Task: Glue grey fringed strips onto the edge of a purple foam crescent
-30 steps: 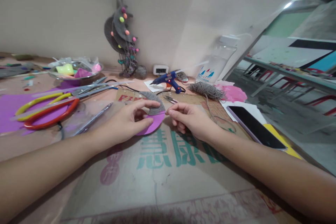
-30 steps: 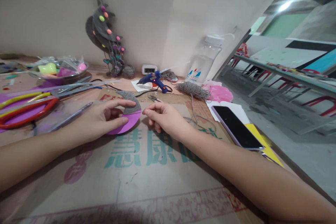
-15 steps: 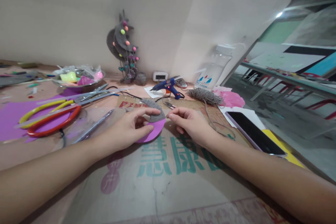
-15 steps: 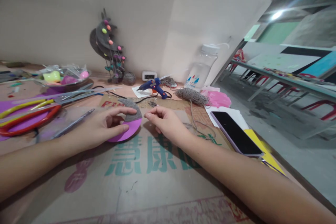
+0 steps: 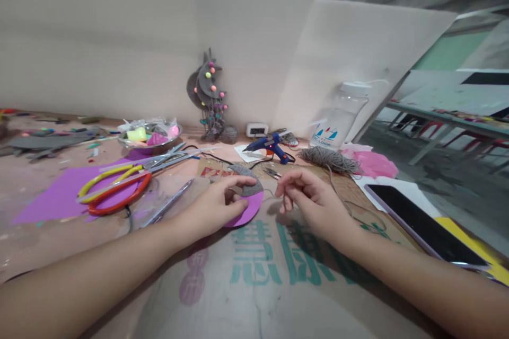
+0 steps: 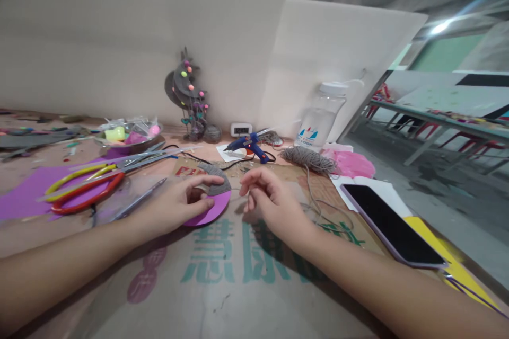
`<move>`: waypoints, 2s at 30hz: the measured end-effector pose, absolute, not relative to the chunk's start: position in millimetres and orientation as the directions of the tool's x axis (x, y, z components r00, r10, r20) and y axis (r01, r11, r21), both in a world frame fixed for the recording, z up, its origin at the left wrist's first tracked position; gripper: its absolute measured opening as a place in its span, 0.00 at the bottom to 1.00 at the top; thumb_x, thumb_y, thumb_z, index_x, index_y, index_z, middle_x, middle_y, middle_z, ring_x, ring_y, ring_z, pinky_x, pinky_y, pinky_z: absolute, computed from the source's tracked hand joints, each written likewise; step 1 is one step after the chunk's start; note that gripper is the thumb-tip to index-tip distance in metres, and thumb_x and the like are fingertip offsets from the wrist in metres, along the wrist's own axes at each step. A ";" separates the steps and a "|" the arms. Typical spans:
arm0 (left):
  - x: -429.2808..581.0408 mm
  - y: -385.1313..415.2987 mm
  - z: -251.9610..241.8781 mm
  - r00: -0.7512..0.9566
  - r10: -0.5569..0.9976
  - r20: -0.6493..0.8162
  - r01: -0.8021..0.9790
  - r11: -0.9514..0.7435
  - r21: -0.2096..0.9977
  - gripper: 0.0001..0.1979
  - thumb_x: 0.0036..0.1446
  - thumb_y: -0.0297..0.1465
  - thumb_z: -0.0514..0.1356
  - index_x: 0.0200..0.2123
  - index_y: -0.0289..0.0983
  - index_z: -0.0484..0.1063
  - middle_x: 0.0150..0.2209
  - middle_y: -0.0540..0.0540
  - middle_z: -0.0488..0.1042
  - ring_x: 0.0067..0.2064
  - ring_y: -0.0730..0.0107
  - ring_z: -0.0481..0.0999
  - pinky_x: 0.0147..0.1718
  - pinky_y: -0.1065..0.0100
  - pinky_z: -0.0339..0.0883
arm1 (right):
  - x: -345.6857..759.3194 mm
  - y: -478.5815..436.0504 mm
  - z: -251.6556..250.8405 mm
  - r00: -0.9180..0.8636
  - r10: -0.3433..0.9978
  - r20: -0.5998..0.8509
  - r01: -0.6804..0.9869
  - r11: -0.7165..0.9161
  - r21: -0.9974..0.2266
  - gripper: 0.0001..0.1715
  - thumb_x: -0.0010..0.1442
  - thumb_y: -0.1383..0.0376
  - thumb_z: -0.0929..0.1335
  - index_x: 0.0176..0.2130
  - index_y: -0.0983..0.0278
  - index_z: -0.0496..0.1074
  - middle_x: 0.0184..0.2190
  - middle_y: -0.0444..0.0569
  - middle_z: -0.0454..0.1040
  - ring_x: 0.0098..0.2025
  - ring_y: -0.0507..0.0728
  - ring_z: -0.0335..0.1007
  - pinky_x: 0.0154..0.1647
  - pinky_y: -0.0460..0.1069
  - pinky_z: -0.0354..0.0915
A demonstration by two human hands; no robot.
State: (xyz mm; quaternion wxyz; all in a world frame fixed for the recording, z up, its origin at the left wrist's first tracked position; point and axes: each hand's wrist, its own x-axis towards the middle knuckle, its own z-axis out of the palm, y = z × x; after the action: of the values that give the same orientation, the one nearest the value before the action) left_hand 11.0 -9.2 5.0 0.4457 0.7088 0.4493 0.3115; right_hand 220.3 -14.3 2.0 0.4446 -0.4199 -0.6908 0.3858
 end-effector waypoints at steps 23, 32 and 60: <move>8.2 -5.5 -7.0 0.449 0.889 0.093 0.317 -0.256 0.913 0.23 0.52 0.24 0.56 0.53 0.38 0.67 0.25 0.54 0.68 0.25 0.76 0.65 0.22 0.76 0.56 | 217.4 -14.6 0.6 -0.226 0.964 0.143 0.241 0.197 -0.950 0.12 0.62 0.56 0.63 0.38 0.63 0.64 0.34 0.44 0.69 0.19 0.45 0.64 0.20 0.45 0.63; 9.2 -7.7 -5.8 0.467 0.875 0.131 0.305 -0.298 0.905 0.22 0.52 0.24 0.56 0.52 0.37 0.67 0.30 0.51 0.71 0.28 0.76 0.68 0.24 0.76 0.60 | 211.6 -9.0 -8.2 -0.323 0.946 0.032 0.169 0.090 -0.981 0.23 0.56 0.64 0.67 0.51 0.58 0.59 0.49 0.50 0.67 0.15 0.42 0.62 0.15 0.43 0.62; 8.6 -10.4 -0.9 0.511 0.856 0.075 0.336 -0.280 0.899 0.22 0.51 0.24 0.55 0.52 0.39 0.68 0.25 0.53 0.68 0.26 0.75 0.67 0.23 0.75 0.58 | 216.5 -7.4 -4.9 -0.237 0.970 0.060 0.458 0.166 -0.873 0.13 0.59 0.56 0.65 0.32 0.64 0.67 0.17 0.38 0.62 0.18 0.48 0.57 0.18 0.43 0.54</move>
State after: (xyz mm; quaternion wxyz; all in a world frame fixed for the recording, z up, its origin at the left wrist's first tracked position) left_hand 8.6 -10.4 -0.9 0.4476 0.7452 0.3999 0.2906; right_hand 216.5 -7.4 -4.9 0.3337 -0.5200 -0.6867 0.3831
